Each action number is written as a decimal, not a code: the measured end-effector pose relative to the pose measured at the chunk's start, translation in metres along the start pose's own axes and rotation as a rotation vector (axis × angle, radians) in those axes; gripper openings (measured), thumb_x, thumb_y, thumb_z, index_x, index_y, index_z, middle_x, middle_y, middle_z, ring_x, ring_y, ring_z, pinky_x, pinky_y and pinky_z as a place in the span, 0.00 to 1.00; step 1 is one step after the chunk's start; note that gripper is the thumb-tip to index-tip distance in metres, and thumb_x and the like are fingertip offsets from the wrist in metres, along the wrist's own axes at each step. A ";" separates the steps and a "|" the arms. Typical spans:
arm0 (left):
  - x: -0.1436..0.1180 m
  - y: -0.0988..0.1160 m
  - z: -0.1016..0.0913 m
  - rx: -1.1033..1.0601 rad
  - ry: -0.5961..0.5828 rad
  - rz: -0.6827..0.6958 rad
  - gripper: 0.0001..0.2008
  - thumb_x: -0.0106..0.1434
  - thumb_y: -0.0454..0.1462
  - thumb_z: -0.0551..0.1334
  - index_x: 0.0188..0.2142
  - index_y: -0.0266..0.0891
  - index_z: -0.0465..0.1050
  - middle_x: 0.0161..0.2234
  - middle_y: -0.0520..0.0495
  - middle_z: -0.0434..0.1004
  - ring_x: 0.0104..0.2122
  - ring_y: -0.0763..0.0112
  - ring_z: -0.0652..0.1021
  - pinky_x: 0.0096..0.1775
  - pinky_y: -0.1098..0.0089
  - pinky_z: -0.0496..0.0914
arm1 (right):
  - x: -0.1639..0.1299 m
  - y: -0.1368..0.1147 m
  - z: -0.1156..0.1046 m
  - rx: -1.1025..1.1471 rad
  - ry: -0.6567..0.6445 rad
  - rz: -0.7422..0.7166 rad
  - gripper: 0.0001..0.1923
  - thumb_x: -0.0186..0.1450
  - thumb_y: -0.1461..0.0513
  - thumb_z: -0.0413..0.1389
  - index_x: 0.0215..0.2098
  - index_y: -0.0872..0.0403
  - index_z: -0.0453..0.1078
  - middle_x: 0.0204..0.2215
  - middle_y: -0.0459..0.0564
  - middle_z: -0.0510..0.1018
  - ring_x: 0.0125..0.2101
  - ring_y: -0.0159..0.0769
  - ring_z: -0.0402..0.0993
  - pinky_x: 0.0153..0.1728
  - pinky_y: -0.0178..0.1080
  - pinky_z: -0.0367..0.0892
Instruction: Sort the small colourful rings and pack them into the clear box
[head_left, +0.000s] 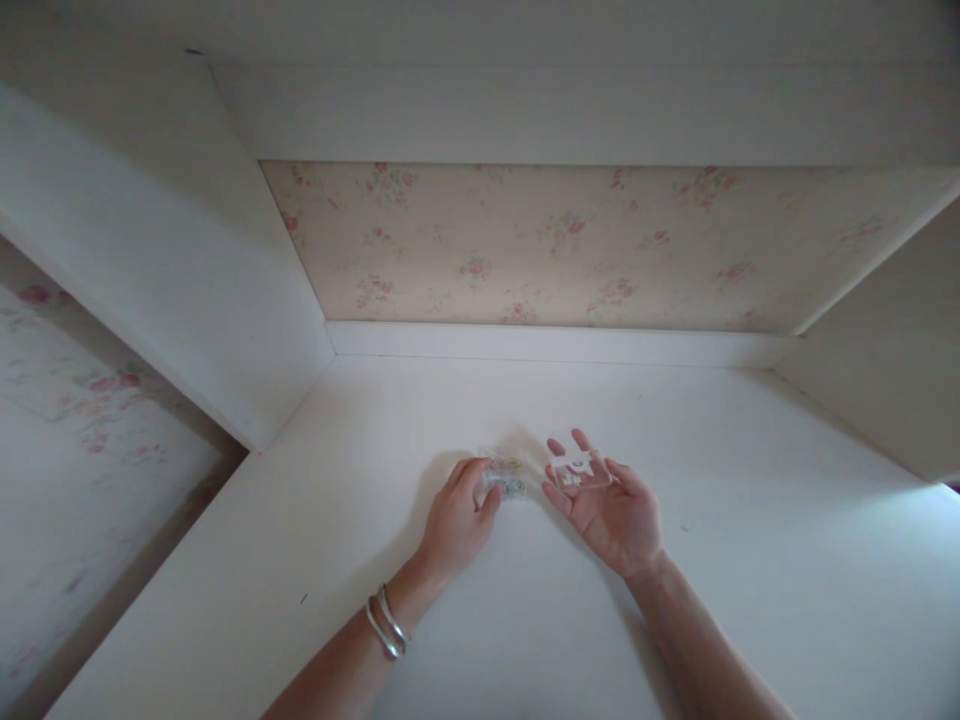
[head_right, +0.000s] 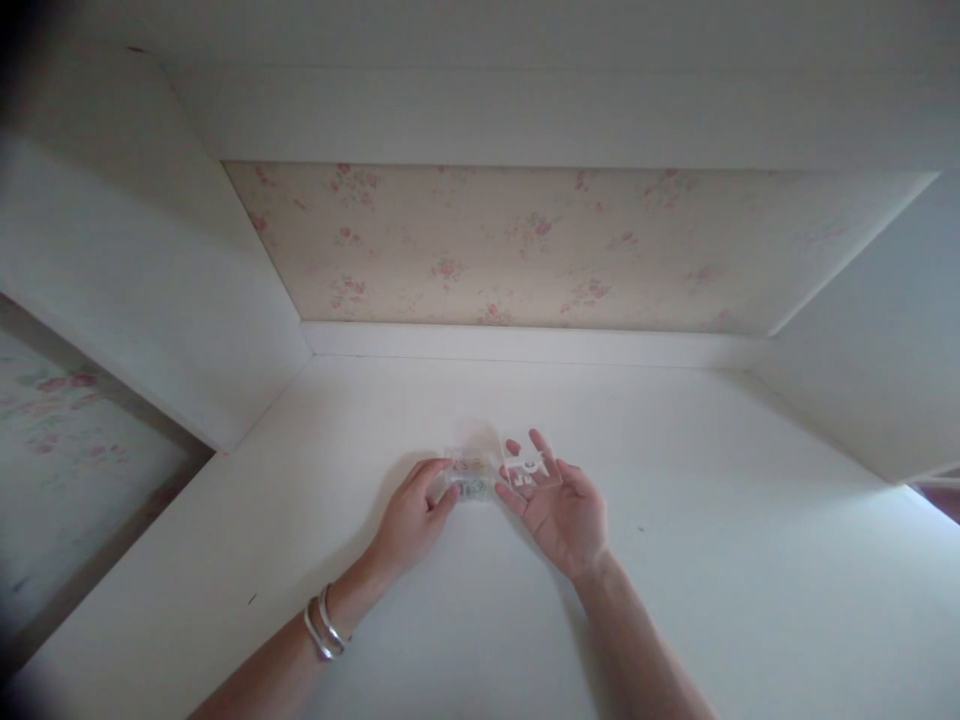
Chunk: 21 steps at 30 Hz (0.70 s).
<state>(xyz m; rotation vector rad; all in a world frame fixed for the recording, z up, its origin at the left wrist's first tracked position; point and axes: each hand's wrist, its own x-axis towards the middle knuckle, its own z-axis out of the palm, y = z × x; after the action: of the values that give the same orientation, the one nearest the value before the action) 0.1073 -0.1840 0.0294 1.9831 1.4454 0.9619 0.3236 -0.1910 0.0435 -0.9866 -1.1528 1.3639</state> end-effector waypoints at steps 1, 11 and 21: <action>-0.001 0.003 -0.002 -0.019 -0.006 0.015 0.19 0.63 0.41 0.56 0.53 0.42 0.63 0.51 0.44 0.67 0.35 0.71 0.75 0.34 0.71 0.72 | 0.000 0.000 0.001 -0.015 -0.022 0.016 0.28 0.67 0.49 0.32 0.64 0.42 0.45 0.58 0.52 0.62 0.49 0.45 0.70 0.46 0.56 0.65; -0.007 0.012 -0.002 -0.091 -0.168 0.054 0.41 0.54 0.50 0.64 0.62 0.47 0.47 0.61 0.39 0.53 0.21 0.84 0.68 0.28 0.72 0.72 | -0.004 0.008 0.018 0.089 -0.178 0.146 0.27 0.67 0.52 0.34 0.64 0.43 0.46 0.59 0.51 0.62 0.47 0.44 0.71 0.40 0.50 0.69; -0.004 0.010 -0.005 -0.111 -0.114 0.085 0.35 0.55 0.47 0.64 0.59 0.46 0.53 0.55 0.43 0.61 0.23 0.81 0.68 0.29 0.71 0.72 | -0.005 0.006 0.028 0.353 -0.078 0.193 0.20 0.65 0.56 0.47 0.55 0.47 0.63 0.50 0.51 0.72 0.37 0.39 0.76 0.42 0.46 0.70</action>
<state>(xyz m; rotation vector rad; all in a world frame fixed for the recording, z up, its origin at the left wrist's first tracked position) 0.1084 -0.1913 0.0393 1.9978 1.2286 0.9278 0.2960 -0.1987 0.0425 -0.8085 -0.8476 1.7042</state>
